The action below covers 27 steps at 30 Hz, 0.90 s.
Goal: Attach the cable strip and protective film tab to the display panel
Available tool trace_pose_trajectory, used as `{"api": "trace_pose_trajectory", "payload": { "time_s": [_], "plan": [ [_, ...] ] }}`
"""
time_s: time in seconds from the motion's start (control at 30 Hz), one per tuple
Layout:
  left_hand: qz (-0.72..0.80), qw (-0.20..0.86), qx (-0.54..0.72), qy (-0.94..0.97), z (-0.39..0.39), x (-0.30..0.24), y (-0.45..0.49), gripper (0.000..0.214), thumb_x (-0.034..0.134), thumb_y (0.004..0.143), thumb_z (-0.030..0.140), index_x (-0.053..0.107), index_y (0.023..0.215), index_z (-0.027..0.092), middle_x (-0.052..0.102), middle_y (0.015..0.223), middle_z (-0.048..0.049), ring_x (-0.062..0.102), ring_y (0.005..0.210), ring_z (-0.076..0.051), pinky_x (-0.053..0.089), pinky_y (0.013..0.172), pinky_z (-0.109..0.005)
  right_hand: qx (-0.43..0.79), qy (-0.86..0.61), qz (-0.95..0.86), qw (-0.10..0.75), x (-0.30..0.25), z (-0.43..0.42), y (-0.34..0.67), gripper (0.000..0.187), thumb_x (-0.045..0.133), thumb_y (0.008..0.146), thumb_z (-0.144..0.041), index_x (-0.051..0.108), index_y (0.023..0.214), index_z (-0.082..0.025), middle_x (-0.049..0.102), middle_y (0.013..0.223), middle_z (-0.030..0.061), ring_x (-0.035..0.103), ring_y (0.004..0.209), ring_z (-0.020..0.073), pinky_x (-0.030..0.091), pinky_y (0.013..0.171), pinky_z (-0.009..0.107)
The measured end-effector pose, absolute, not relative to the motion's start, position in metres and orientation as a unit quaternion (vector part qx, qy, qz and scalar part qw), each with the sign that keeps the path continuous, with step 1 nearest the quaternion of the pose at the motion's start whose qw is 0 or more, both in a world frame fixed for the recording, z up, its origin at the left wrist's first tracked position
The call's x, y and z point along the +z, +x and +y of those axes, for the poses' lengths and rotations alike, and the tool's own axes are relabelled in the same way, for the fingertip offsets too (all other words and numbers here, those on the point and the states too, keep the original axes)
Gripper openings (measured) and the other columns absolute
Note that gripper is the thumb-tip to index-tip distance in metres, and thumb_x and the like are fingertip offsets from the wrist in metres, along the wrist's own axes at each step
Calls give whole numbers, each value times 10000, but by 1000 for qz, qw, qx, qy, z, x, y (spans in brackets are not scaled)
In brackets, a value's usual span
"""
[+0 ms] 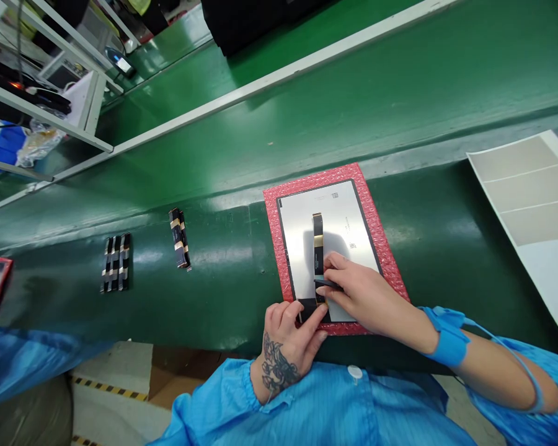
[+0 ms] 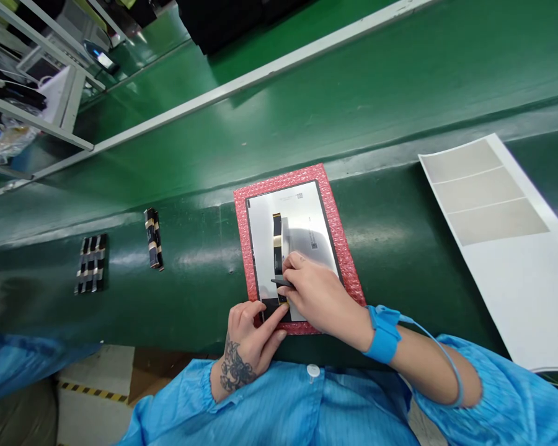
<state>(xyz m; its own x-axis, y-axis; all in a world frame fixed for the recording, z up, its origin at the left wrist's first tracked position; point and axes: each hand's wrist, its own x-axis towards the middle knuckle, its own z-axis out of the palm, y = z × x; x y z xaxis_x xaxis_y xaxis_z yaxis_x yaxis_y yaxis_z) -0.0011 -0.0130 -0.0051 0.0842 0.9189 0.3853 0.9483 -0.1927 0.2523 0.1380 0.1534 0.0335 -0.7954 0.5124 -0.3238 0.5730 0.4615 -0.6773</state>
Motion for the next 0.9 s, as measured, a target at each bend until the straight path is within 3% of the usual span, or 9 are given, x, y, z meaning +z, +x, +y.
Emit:
{"api": "trace_pose_trajectory", "payload": {
  "time_s": [0.2,0.3,0.37,0.4,0.5,0.6,0.7,0.8,0.9],
  "plan": [
    [-654,-38,-256,-711,-10,0,0,359,524,1000,240,729,1293,218,605,990,-97,585,866,-249,526,714,-396,-379,350,856,32,29,147,138,137,658,946,-74,669,877,-192,665,1083,66,724,859,226,590,748,340],
    [-646,-43,-262,-715,-12,-2,-4,369,531,1003,236,722,1318,211,635,1013,-110,613,887,-250,568,736,-399,-314,403,860,-7,24,151,145,135,659,947,-120,665,1070,-176,667,1205,110,741,882,254,599,688,356],
    [-648,-58,-276,-707,-17,-5,-10,381,543,1007,235,719,1345,219,657,1030,-115,636,897,-244,594,744,-392,-265,437,857,-61,22,160,156,123,619,991,-210,664,1100,-179,677,1218,134,747,892,264,588,651,350],
    [-655,-71,-283,-698,-21,-7,-15,389,554,1007,233,718,1360,236,670,1051,-116,651,918,-245,609,763,-392,-241,452,854,-94,21,165,165,148,573,1028,-282,672,1083,-186,690,1203,140,749,890,264,579,638,346],
    [-712,-107,-332,-609,-38,-8,-29,363,598,1008,273,755,1335,305,711,1130,-107,691,1046,-264,628,904,-429,-182,501,827,-180,17,172,196,524,323,1108,-557,702,998,-213,750,1074,143,763,861,271,565,633,357],
    [-763,-264,-443,-388,-47,7,-38,337,669,991,414,784,1291,313,716,1304,-98,688,1217,-297,591,1069,-461,-175,553,788,-207,10,158,225,769,186,1060,-750,738,956,-224,801,928,139,784,815,299,579,630,387],
    [-687,-501,-506,-146,-39,34,-40,474,802,883,506,765,1321,328,655,1483,-90,656,1321,-350,549,1144,-515,-258,557,764,-199,5,128,236,734,264,1041,-775,762,963,-241,819,845,96,784,706,284,593,583,373],
    [-632,-594,-495,-56,-16,53,-38,547,914,765,481,785,1278,340,684,1454,-84,702,1245,-335,600,1056,-477,-335,538,744,-211,4,108,233,598,365,1043,-702,745,918,-257,812,792,46,772,635,255,585,523,338],
    [-638,-620,-450,-80,9,57,-33,566,966,699,477,816,1201,264,795,1201,-105,768,1000,-272,630,865,-367,-368,520,738,-221,5,105,228,513,399,1056,-614,725,842,-281,793,732,4,762,592,228,565,475,306]
  ]
}}
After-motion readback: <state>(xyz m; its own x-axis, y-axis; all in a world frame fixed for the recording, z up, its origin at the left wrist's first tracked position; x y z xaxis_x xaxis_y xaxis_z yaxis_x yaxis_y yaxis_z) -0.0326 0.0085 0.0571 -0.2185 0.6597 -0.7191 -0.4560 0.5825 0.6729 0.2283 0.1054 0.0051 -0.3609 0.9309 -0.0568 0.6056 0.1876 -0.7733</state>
